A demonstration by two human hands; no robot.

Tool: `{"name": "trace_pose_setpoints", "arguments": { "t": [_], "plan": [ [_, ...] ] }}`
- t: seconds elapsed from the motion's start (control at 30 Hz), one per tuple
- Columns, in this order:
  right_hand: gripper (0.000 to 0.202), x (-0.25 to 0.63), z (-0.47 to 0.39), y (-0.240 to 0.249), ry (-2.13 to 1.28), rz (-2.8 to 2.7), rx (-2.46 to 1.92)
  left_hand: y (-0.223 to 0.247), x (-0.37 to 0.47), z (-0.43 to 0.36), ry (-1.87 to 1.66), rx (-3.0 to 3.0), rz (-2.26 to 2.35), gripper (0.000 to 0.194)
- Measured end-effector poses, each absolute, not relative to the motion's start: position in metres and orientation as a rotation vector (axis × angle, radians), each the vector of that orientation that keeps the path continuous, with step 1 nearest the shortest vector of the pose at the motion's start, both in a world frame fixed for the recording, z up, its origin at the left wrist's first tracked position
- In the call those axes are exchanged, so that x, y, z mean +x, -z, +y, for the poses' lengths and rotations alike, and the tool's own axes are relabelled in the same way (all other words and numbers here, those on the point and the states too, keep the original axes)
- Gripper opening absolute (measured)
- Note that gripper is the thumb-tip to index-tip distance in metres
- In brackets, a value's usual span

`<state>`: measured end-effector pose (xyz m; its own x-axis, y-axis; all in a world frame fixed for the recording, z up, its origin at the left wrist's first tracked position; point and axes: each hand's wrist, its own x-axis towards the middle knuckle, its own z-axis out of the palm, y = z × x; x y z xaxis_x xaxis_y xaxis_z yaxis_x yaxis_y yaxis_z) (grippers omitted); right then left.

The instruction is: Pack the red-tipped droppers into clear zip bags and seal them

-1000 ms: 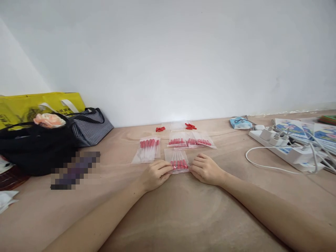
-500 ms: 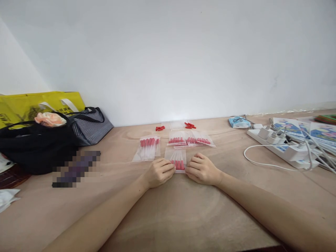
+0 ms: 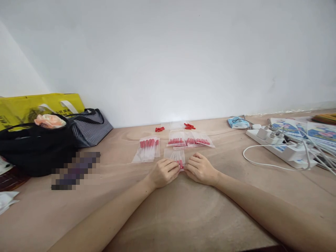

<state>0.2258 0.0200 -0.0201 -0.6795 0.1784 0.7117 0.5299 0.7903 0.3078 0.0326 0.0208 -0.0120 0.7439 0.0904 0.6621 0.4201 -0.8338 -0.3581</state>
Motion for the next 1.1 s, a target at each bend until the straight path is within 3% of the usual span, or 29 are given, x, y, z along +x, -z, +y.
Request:
{"name": "trace_pose_setpoints", "arguments": {
  "t": [0.4, 0.7, 1.1],
  "plan": [
    [0.02, 0.219, 0.018, 0.023, 0.697, -2.252, -0.465, 0.011, 0.032, 0.02, 0.909, -2.357, -0.281, 0.012],
    [0.016, 0.225, 0.021, 0.022, 0.48, -2.186, -0.589, 0.009, 0.03, 0.02, 0.936, -2.398, -0.382, 0.009],
    [0.015, 0.232, 0.031, 0.027, 0.649, -2.201, -0.464, 0.01, 0.028, 0.021, 1.012, -2.415, -0.427, 0.008]
  ]
}}
